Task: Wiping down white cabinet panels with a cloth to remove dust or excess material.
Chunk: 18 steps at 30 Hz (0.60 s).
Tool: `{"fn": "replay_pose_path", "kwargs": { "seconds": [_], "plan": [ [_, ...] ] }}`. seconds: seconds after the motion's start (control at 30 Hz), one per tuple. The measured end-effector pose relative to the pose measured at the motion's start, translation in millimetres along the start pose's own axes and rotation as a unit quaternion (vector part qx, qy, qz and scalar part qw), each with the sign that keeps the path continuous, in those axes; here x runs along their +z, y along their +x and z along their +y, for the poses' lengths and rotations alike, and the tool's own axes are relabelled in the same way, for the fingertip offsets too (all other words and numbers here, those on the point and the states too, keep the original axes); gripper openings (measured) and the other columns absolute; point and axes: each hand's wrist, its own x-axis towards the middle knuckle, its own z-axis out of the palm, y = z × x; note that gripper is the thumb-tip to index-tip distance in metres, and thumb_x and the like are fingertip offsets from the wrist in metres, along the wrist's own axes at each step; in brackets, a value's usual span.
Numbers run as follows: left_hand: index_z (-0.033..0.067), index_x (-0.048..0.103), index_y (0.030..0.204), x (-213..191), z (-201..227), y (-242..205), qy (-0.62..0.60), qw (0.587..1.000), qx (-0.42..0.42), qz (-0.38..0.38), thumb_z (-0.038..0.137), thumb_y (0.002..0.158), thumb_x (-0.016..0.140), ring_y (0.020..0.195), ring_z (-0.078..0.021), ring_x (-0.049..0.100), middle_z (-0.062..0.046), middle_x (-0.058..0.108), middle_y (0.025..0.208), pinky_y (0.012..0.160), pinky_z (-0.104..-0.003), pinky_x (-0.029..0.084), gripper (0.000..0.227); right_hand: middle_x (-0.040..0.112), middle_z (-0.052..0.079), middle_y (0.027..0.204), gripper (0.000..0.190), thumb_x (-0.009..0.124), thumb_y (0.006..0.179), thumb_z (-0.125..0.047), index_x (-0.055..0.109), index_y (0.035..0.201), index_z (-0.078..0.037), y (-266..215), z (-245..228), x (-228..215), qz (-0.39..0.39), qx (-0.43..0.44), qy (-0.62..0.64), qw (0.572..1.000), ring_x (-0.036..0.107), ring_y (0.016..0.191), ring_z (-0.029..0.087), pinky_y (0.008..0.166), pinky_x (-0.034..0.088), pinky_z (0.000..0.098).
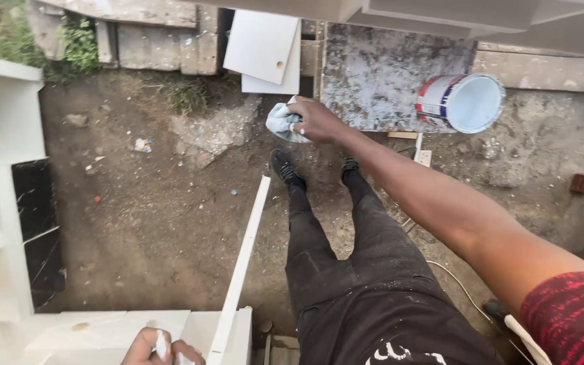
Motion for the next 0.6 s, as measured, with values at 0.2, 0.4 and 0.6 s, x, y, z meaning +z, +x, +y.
{"fn": "replay_pose_path", "kwargs": {
  "seconds": [0.2, 0.4, 0.6],
  "plan": [
    [0.0037, 0.040, 0.087, 17.8, 45.2, -2.3, -0.075, 0.976, -0.004, -0.204, 0.025, 0.069, 0.058, 0.073, -0.0431, 0.065, -0.036, 0.066, 0.079, 0.075, -0.042, 0.042, 0.032, 0.069, 0.014, 0.123, 0.036, 0.064, 0.090, -0.009, 0.067, 0.126, -0.007, -36.4, -61.9, 38.3, -0.034, 0.006, 0.085, 0.996, 0.064, 0.105, 0.026, 0.089, 0.051, 0.0357],
    [0.0030, 0.045, 0.092, 39.9, 97.3, 0.1, -0.055, 0.989, -0.073, -0.114, 0.049, 0.066, 0.065, 0.083, -0.0352, 0.062, -0.019, 0.061, 0.090, 0.082, -0.043, 0.036, 0.056, 0.068, 0.008, 0.096, 0.015, 0.066, 0.090, -0.012, 0.067, 0.104, -0.007, -151.5, -202.0, 52.1, -0.077, -0.294, 0.171, 0.937, 0.064, 0.085, 0.023, 0.076, 0.051, 0.0357],
    [0.0082, 0.039, 0.096, 31.0, 72.4, 12.4, -0.235, 0.964, -0.061, -0.112, 0.044, 0.064, 0.072, 0.072, -0.0313, 0.058, -0.019, 0.057, 0.092, 0.064, -0.039, 0.041, 0.058, 0.049, 0.011, 0.091, 0.011, 0.057, 0.084, -0.017, 0.054, 0.090, -0.008, -174.4, -264.1, 12.2, -0.213, -0.192, 0.279, 0.916, 0.047, 0.083, 0.028, 0.070, 0.037, 0.0419]
  ]
}}
